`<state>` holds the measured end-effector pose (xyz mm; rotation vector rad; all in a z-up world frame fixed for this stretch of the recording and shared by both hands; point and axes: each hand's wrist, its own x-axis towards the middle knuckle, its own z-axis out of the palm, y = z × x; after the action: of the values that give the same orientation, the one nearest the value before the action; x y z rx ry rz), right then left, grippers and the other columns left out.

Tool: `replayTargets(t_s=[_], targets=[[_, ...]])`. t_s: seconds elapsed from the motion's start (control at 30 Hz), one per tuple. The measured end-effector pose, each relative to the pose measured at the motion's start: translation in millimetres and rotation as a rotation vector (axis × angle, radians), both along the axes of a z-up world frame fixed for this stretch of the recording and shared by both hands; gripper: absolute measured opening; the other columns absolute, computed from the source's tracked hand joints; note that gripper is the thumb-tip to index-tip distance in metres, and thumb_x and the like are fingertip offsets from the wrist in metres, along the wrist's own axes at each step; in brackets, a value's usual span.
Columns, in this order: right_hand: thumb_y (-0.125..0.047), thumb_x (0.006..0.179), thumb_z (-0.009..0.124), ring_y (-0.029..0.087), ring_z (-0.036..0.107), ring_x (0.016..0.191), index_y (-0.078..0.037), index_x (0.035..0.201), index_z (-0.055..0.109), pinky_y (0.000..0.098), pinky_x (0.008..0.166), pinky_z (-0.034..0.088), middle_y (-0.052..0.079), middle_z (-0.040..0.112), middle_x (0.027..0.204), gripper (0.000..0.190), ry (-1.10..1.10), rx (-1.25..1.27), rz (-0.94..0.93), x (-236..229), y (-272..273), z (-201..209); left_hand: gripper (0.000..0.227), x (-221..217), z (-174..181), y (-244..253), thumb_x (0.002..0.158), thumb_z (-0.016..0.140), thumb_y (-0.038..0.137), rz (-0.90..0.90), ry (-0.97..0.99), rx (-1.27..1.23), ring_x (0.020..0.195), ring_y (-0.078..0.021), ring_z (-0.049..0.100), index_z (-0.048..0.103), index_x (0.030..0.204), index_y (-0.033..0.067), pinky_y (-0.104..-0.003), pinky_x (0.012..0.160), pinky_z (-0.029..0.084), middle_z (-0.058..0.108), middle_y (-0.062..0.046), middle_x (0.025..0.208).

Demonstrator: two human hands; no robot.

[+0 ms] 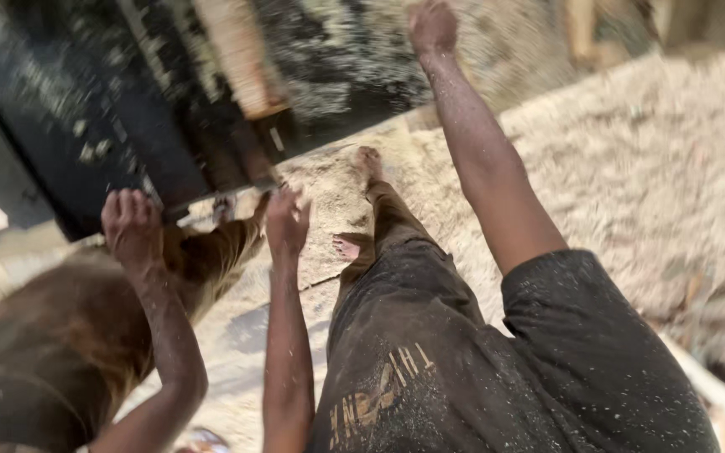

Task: The person pushes a long piece of wood through a table saw while another person assists by guiding the wood and clearing sawdust from the table.

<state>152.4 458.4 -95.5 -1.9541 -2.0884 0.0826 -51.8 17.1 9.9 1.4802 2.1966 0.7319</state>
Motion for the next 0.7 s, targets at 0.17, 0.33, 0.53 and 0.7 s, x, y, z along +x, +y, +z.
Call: replayTargets(t_s=[0.17,0.33,0.53,0.7], targets=[[-0.006,0.094,0.070,0.022,0.070,0.074,-0.011,0.141,0.064,0.0392,0.060,0.059,0.009,0.074,0.094,0.048,0.233,-0.078,0.202,149,-100,18,0.040,50,-18,-45,0.092,0.078,0.022,-0.088,-0.293,-0.322,0.086,-0.0279,0.074,0.072,0.129,0.0101,-0.042,0.082,0.059,0.074,-0.015,0.117],[-0.008,0.097,0.075,0.025,0.064,0.093,-0.015,0.148,0.062,0.0433,0.085,0.053,0.008,0.070,0.109,0.053,0.073,-0.285,-0.203,423,-298,91,0.046,63,-56,-102,0.089,0.078,0.027,-0.159,-0.380,-0.441,0.093,-0.0300,0.075,0.069,0.130,0.0088,-0.041,0.082,0.060,0.074,-0.017,0.118],[-0.008,0.103,0.078,0.029,0.052,0.125,-0.011,0.152,0.058,0.0478,0.110,0.041,0.009,0.060,0.135,0.053,-0.136,-0.351,-0.643,595,-367,151,0.052,66,-46,-144,0.088,0.076,0.038,-0.158,-0.307,-0.850,0.101,-0.0311,0.077,0.067,0.133,0.0142,-0.043,0.090,0.059,0.077,-0.015,0.117],[-0.007,0.108,0.080,0.033,0.043,0.152,-0.008,0.155,0.054,0.0515,0.131,0.031,0.010,0.052,0.156,0.054,0.158,0.129,-0.237,516,-199,125,0.053,83,-37,-107,0.090,0.078,0.037,-0.165,-0.320,-0.945,0.107,-0.0304,0.074,0.065,0.136,0.0115,-0.043,0.092,0.057,0.073,-0.014,0.122]])
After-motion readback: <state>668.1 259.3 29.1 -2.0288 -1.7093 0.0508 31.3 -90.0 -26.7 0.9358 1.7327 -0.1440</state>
